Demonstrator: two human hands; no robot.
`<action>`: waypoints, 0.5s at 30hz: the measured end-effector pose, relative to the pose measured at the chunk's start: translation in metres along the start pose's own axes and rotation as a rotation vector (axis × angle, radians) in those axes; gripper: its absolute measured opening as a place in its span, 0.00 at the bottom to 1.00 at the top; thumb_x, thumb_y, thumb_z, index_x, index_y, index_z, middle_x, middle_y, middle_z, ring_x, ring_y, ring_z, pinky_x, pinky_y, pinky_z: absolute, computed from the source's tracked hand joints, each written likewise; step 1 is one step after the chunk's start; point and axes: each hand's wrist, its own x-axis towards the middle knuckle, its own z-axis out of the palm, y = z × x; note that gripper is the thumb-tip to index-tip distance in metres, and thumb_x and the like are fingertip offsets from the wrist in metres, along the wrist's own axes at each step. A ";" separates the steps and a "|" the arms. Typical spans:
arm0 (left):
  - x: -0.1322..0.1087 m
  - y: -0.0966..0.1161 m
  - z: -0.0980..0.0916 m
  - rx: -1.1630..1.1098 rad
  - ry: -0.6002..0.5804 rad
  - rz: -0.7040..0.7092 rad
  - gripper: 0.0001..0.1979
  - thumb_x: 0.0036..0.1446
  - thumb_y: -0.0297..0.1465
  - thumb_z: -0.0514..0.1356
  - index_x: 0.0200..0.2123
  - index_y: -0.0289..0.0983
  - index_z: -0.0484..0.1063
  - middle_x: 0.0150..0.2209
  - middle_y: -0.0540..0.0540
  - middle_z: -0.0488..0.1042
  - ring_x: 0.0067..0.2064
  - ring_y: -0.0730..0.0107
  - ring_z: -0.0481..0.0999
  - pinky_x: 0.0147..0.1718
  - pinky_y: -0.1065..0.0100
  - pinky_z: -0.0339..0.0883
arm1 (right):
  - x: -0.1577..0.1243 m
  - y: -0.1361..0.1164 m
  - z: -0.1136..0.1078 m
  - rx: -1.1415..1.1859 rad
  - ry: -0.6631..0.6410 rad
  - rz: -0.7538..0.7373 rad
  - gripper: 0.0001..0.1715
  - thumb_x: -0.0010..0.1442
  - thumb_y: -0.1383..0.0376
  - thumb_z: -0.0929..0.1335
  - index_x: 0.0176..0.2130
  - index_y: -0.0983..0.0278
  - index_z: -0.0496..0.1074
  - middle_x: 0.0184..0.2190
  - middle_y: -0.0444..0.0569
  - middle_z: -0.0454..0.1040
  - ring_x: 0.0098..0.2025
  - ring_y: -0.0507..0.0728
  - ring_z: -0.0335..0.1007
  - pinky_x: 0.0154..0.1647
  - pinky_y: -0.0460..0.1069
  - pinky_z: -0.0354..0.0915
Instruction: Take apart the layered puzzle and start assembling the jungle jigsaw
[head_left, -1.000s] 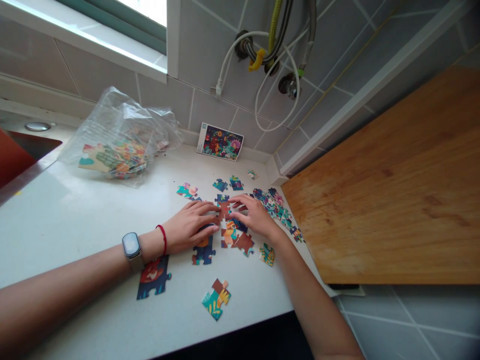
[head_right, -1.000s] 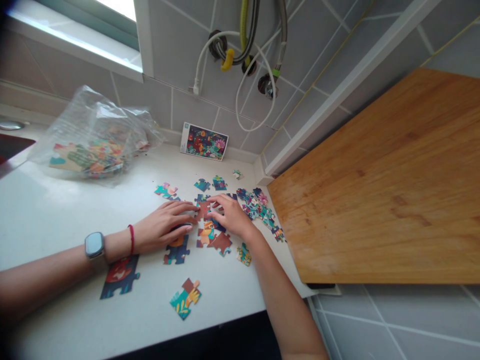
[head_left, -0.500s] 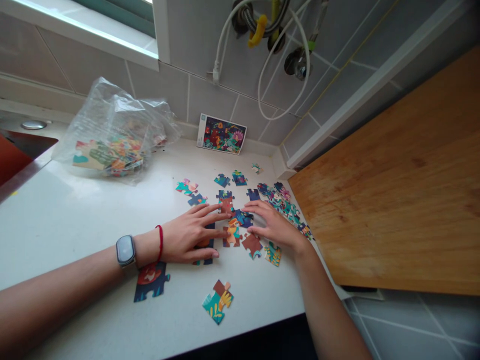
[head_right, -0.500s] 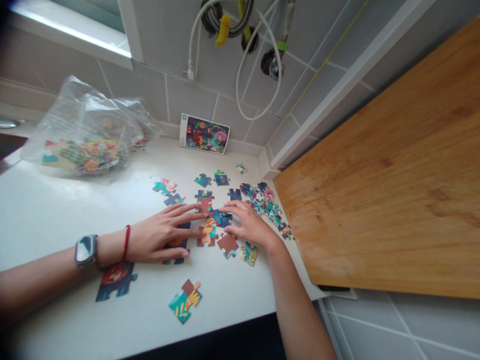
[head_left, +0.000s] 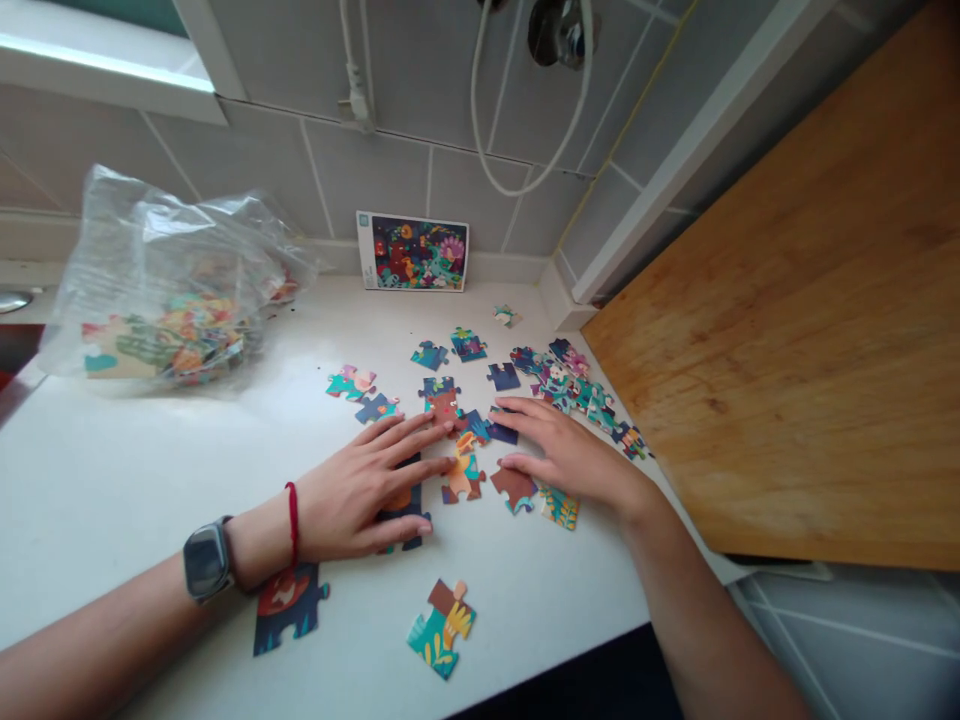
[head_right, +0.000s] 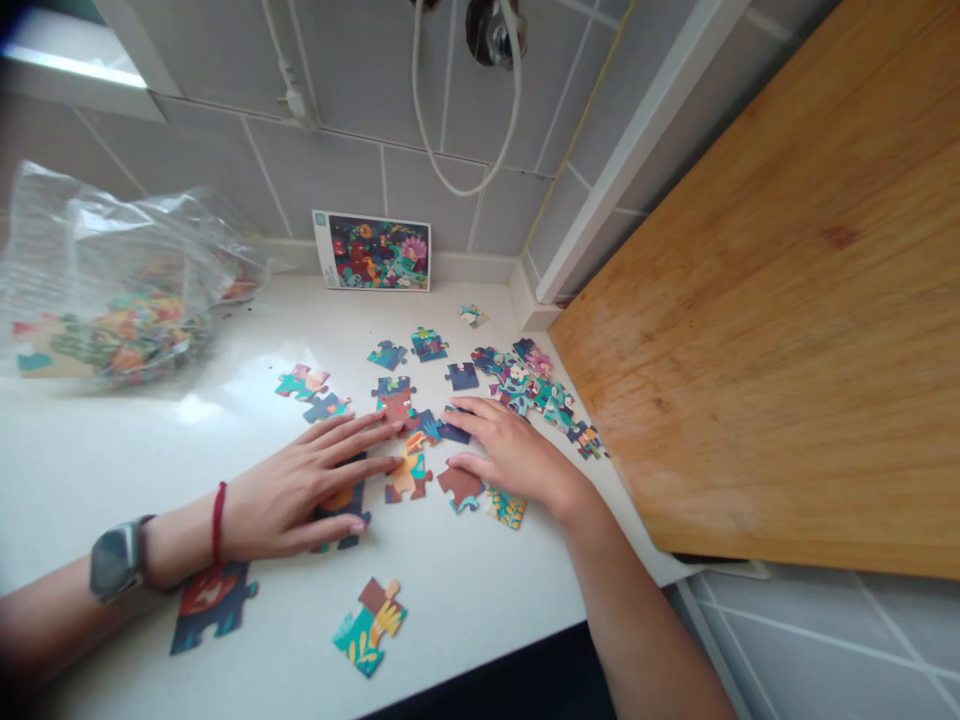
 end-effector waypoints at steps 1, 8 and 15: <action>0.000 -0.001 0.000 0.000 -0.003 -0.009 0.31 0.68 0.50 0.56 0.70 0.47 0.62 0.76 0.45 0.52 0.74 0.45 0.54 0.70 0.44 0.53 | -0.002 0.002 -0.003 -0.016 0.012 0.006 0.24 0.65 0.63 0.73 0.59 0.57 0.76 0.65 0.55 0.70 0.67 0.64 0.67 0.69 0.63 0.64; 0.001 -0.005 -0.002 -0.005 0.007 -0.027 0.22 0.72 0.40 0.54 0.66 0.45 0.67 0.72 0.46 0.61 0.73 0.51 0.59 0.67 0.46 0.60 | 0.001 -0.023 0.004 0.007 0.212 -0.048 0.18 0.65 0.59 0.73 0.54 0.59 0.79 0.57 0.56 0.74 0.60 0.64 0.70 0.63 0.62 0.69; 0.002 -0.003 -0.002 0.002 0.022 -0.042 0.20 0.73 0.38 0.53 0.64 0.43 0.69 0.71 0.44 0.64 0.71 0.52 0.62 0.67 0.47 0.60 | 0.011 -0.032 0.028 -0.028 0.133 -0.101 0.21 0.69 0.67 0.68 0.59 0.57 0.76 0.63 0.55 0.70 0.65 0.63 0.65 0.65 0.63 0.67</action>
